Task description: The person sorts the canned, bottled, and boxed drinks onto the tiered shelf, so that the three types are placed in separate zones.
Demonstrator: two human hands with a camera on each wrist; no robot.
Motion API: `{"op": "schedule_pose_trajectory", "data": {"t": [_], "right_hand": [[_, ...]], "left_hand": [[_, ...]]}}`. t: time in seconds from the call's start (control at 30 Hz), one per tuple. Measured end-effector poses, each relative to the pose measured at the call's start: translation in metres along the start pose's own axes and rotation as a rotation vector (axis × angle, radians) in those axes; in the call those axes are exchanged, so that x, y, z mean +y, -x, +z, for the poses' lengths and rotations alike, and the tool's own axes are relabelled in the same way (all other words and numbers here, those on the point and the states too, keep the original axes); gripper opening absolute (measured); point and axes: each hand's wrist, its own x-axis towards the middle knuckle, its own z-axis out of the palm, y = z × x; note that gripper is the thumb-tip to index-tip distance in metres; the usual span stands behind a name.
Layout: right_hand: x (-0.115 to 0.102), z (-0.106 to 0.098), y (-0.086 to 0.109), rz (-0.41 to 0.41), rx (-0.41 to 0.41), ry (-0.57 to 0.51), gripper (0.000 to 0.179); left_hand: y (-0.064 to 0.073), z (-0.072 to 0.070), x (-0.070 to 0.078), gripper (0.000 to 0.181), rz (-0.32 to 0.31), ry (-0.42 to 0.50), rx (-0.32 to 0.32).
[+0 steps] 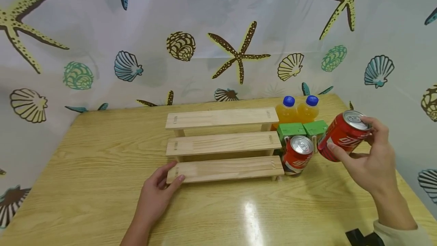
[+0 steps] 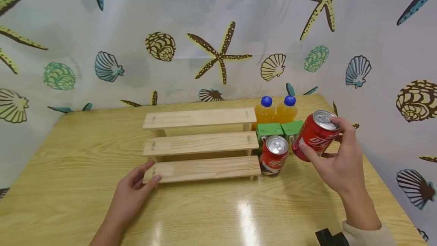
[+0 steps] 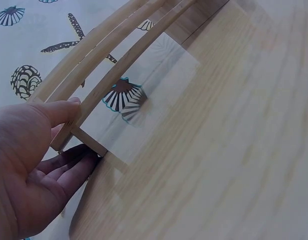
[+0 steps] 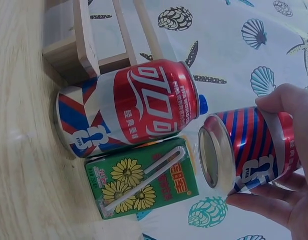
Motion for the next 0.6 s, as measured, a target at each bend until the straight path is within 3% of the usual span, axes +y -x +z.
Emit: {"op": "schedule_pose_trajectory", "data": {"t": [0.6], "right_hand": [[-0.017,0.008,-0.004,0.0,-0.018,-0.055,0.091]], "left_hand": [[0.001,-0.002,0.002,0.063,0.009,0.012,-0.004]]}}
